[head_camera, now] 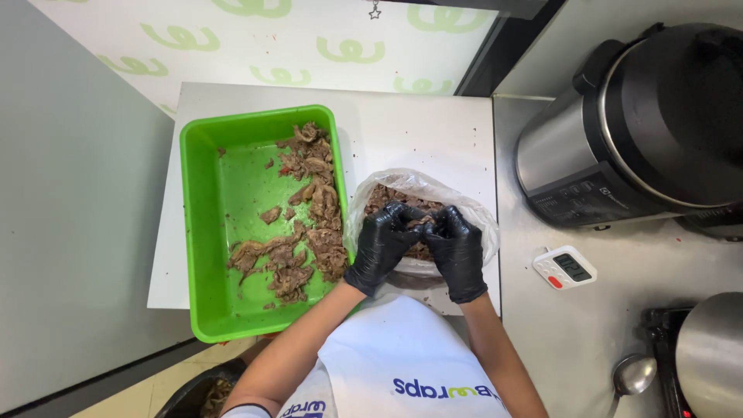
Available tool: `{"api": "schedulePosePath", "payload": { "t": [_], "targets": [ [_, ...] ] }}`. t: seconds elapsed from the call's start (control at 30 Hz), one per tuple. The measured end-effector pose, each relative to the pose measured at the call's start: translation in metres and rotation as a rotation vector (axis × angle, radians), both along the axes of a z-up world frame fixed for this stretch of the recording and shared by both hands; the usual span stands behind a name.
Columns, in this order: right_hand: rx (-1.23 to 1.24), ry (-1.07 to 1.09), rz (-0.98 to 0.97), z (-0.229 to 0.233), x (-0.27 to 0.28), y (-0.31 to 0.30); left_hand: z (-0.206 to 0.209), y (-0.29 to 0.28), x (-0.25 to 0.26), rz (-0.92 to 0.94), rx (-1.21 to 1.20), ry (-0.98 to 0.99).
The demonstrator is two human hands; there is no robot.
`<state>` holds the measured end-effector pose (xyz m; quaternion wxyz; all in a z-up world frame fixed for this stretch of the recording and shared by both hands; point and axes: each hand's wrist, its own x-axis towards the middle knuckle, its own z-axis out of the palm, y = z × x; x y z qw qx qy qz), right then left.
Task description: Shredding pieces of cooked meat by hand from a bag into a tray while removing fat.
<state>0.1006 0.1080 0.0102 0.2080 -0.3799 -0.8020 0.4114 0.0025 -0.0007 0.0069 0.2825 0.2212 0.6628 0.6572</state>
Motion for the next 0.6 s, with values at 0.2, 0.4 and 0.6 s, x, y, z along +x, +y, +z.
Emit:
{"api": "schedulePosePath", "payload": {
  "t": [0.2, 0.4, 0.6],
  "targets": [
    [-0.031, 0.065, -0.044, -0.008, 0.006, 0.001, -0.025, 0.003, 0.008, -0.002, 0.057, -0.198],
    [-0.1, 0.111, 0.017, -0.002, 0.03, 0.035, -0.012, 0.0, -0.009, 0.058, 0.06, -0.322],
    [-0.138, 0.138, 0.083, -0.005, 0.009, 0.003, -0.013, 0.004, -0.006, 0.049, -0.021, -0.194]
  ]
}}
